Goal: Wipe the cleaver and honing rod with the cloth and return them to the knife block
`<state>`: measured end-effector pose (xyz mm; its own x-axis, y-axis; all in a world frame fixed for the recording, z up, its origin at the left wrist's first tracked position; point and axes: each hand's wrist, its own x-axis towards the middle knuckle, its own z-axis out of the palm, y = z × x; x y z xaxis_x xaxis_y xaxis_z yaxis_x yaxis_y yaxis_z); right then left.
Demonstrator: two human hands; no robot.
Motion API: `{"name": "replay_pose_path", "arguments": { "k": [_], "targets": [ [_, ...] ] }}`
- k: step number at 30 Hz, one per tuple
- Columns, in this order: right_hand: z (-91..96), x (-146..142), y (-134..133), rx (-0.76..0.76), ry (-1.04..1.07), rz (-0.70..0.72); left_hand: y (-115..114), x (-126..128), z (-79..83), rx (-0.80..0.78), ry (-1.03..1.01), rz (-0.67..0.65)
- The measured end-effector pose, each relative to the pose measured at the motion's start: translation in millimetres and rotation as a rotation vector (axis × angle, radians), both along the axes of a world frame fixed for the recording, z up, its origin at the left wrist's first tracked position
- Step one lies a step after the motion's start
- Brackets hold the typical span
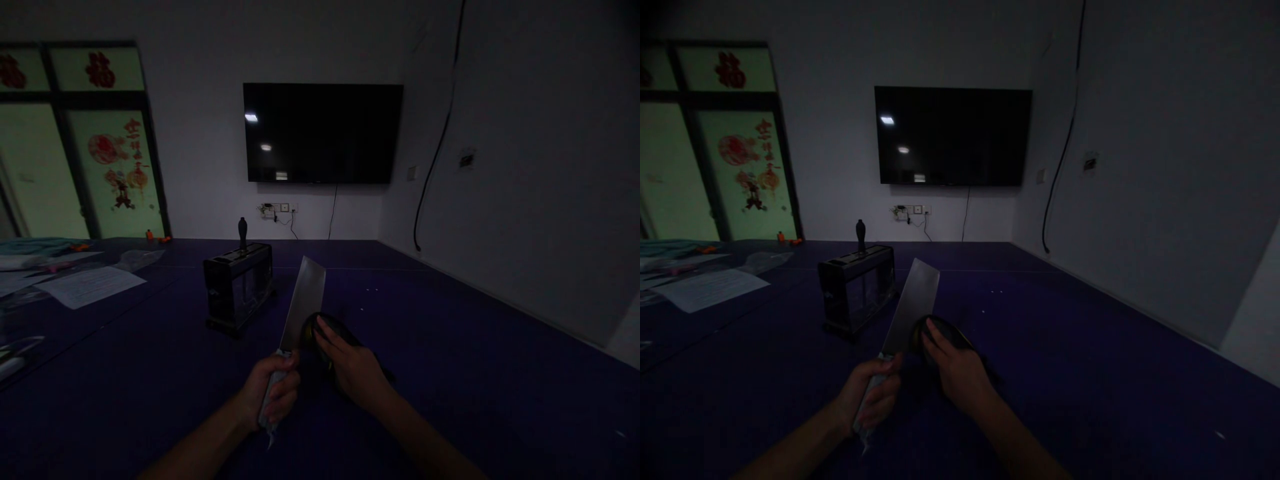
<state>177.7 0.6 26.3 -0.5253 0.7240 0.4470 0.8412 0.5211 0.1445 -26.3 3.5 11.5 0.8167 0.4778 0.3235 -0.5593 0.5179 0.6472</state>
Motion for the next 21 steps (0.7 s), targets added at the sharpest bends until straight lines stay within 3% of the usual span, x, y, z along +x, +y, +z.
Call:
{"name": "replay_pose_path", "arguments": {
  "k": [9, 21],
  "targets": [
    [1.6, 0.1, -1.1, -0.054, 0.084, 0.040, 2.2, 0.1, 1.3, -0.017, -0.026, 0.002],
    [3.2, -1.0, -1.9, -0.042, -0.004, 0.001, 1.8, -0.8, 4.5, -0.021, -0.055, 0.010]
  ]
}}
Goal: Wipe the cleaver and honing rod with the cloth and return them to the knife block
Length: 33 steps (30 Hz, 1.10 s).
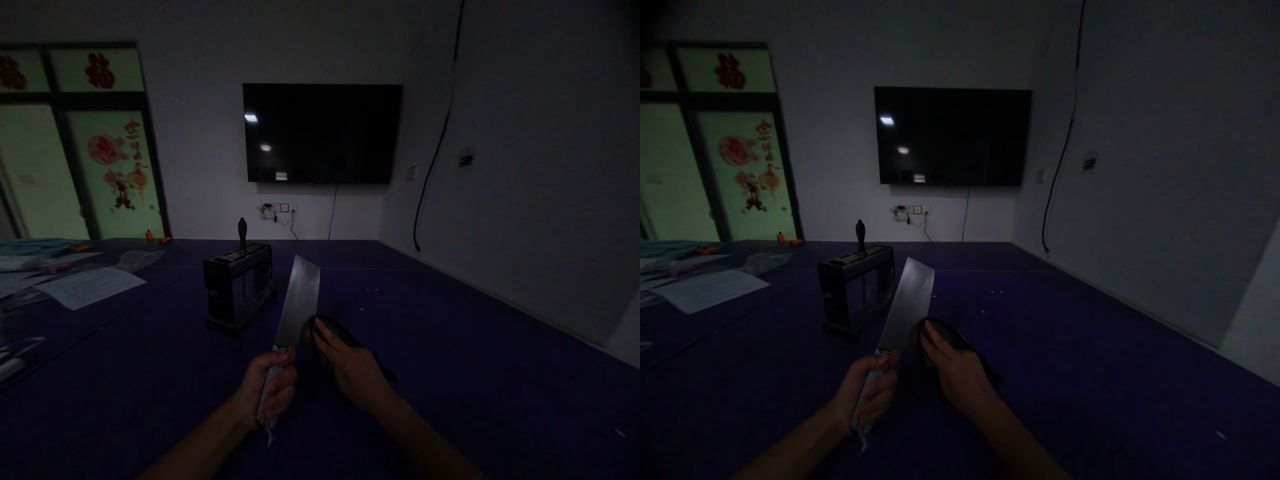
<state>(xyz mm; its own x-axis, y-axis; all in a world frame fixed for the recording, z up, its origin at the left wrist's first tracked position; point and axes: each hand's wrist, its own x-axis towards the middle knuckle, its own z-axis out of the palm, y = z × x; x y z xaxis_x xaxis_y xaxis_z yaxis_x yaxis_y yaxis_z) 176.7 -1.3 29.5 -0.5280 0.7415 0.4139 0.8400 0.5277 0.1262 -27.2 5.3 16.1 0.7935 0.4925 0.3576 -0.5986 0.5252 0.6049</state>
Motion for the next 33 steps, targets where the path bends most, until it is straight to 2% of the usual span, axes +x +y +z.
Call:
{"name": "replay_pose_path", "arguments": {
  "k": [7, 10, 14, 17, 21, 23, 28, 33],
  "targets": [
    [0.8, -2, -2, -0.012, 0.034, -0.012, -3, -2, 4.7, -0.007, -0.014, -0.007],
    [-3.2, -2, -1, -0.031, 0.140, -0.002, -3, -1, 4.7, -0.016, -0.049, -0.033],
    [-8.2, -4, 1, -0.136, 0.532, 0.154, -3, 0, 3.2, -0.014, -0.070, -0.088],
    [-7.1, -8, 3, -0.292, 0.921, 0.278, -3, 0, 2.4, -0.011, -0.053, -0.102],
    [-0.3, -15, 3, -0.704, 1.552, 0.240, -2, 0, -0.1, -0.021, -0.008, -0.096],
    [3.5, -16, 2, -0.821, 1.756, 0.212, -1, 1, -2.2, -0.018, 0.031, -0.104],
    [8.1, -16, -1, -0.856, 1.899, 0.252, 1, 3, -6.0, 0.000, 0.157, -0.112],
    [4.8, -15, 1, -0.816, 1.981, 0.141, -2, 10, -5.8, -0.016, 0.284, 0.041]
  ]
}}
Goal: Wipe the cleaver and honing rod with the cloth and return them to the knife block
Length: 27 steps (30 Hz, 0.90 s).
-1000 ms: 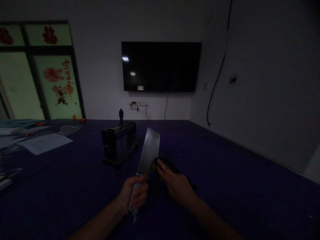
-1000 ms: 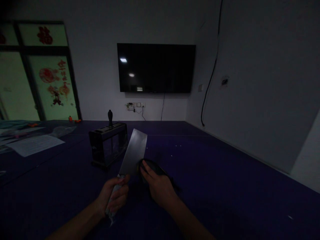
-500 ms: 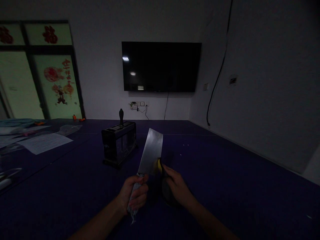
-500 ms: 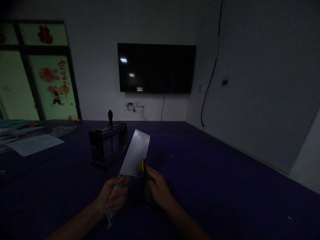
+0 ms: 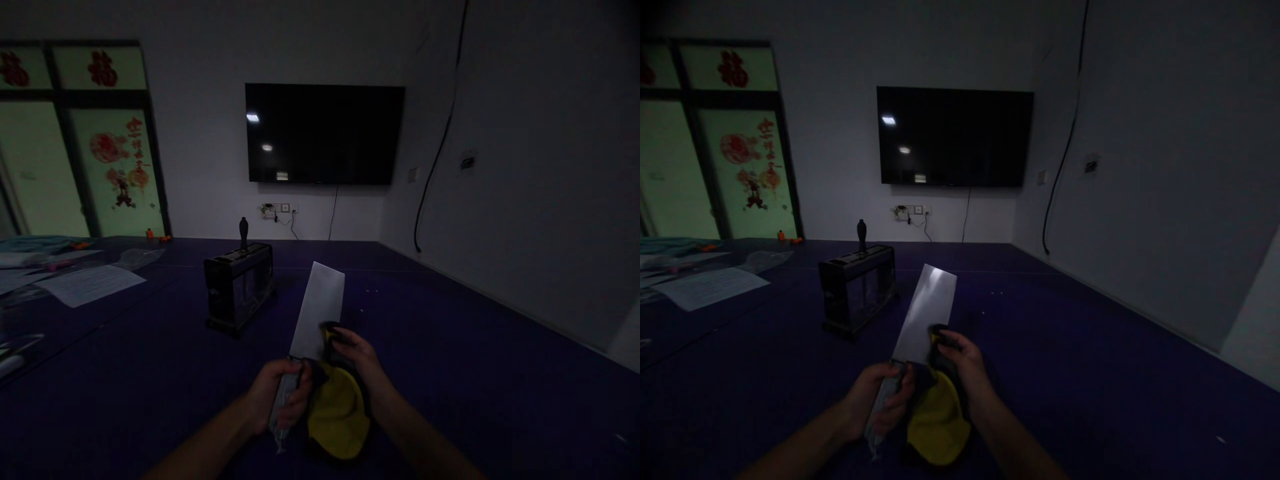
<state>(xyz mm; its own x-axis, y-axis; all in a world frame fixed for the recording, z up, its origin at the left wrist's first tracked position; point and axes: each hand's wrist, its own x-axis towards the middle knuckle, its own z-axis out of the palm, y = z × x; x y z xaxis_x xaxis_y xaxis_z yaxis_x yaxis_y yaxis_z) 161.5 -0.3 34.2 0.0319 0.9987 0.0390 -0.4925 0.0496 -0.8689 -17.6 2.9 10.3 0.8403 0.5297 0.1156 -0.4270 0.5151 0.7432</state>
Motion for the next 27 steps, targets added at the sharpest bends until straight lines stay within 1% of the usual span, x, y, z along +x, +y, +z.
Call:
{"name": "replay_pose_path", "arguments": {
  "k": [2, 5, 7, 8, 10, 13, 18, 20, 23, 25, 27],
  "targets": [
    [-1.4, 1, 0, -0.032, 0.019, -0.014, -2, 3, 1.1, 0.021, 0.069, 0.136],
    [-3.0, 4, 1, -0.044, 0.053, -0.036, -5, 8, 3.0, 0.106, 0.195, 0.411],
    [-3.4, 9, 3, -0.033, 0.069, -0.047, -7, 11, 3.4, 0.171, 0.283, 0.537],
    [-3.3, 11, 4, -0.027, 0.076, -0.050, -8, 12, 3.1, 0.200, 0.321, 0.566],
    [-2.2, 17, 5, -0.029, 0.088, -0.055, -10, 15, 1.9, 0.247, 0.371, 0.583],
    [0.3, 23, 8, -0.043, 0.108, -0.057, -13, 17, 0.8, 0.294, 0.402, 0.612],
    [-1.9, 27, 12, -0.048, 0.133, -0.064, -16, 20, 6.4, 0.389, 0.443, 0.733],
    [-4.4, 26, 13, -0.050, 0.113, -0.066, -17, 20, 7.2, 0.395, 0.430, 0.743],
    [-5.2, 24, 13, -0.038, 0.089, -0.057, -17, 22, 5.0, 0.348, 0.420, 0.764],
    [-2.2, 21, 10, -0.031, 0.096, -0.045, -18, 22, 5.0, 0.360, 0.432, 0.825],
    [3.2, 17, 5, -0.024, 0.110, -0.043, -20, 20, 10.2, 0.435, 0.452, 0.932]
  ]
}}
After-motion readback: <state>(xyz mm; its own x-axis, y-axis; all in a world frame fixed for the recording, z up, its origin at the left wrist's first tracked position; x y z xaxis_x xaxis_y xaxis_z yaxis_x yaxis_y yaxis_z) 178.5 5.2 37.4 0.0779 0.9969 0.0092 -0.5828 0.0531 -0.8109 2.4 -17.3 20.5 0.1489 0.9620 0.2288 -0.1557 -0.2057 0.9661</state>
